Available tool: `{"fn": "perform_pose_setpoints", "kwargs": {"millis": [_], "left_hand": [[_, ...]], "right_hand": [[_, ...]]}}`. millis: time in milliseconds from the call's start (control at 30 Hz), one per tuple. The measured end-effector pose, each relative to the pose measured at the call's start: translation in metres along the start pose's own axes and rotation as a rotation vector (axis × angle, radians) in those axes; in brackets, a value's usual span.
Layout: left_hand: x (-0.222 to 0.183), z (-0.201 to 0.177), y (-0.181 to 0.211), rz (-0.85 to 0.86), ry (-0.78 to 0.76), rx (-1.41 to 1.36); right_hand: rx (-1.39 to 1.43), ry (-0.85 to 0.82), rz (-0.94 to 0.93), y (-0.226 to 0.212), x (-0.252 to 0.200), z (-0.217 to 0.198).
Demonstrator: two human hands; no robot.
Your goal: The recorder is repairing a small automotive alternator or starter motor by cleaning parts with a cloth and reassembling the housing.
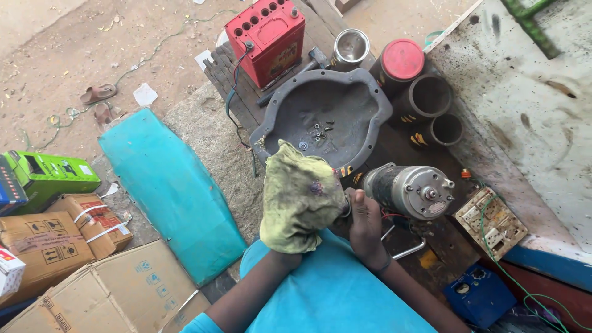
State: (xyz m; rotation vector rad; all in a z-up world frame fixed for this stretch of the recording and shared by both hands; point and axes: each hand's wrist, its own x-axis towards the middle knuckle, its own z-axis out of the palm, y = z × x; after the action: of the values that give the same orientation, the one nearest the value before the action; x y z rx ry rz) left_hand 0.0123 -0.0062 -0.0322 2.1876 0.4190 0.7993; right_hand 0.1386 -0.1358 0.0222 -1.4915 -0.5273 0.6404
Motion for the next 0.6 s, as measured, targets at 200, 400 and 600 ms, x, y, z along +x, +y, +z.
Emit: {"fn": "perform_pose_setpoints", "kwargs": {"millis": [200,400,600], "left_hand": [[0.011,-0.005,0.003,-0.070,0.236,-0.197],[0.030,-0.011,0.003,-0.706,0.485,-1.402],[-0.006,0.013,-0.025,-0.774,0.329,-1.385]], "right_hand": [[0.636,0.022,0.383,0.006,0.001,-0.007],[0.787,-0.106,0.302,0.021,-0.002,-0.014],[0.305,-0.088,0.139,-0.014,-0.002,0.007]]}}
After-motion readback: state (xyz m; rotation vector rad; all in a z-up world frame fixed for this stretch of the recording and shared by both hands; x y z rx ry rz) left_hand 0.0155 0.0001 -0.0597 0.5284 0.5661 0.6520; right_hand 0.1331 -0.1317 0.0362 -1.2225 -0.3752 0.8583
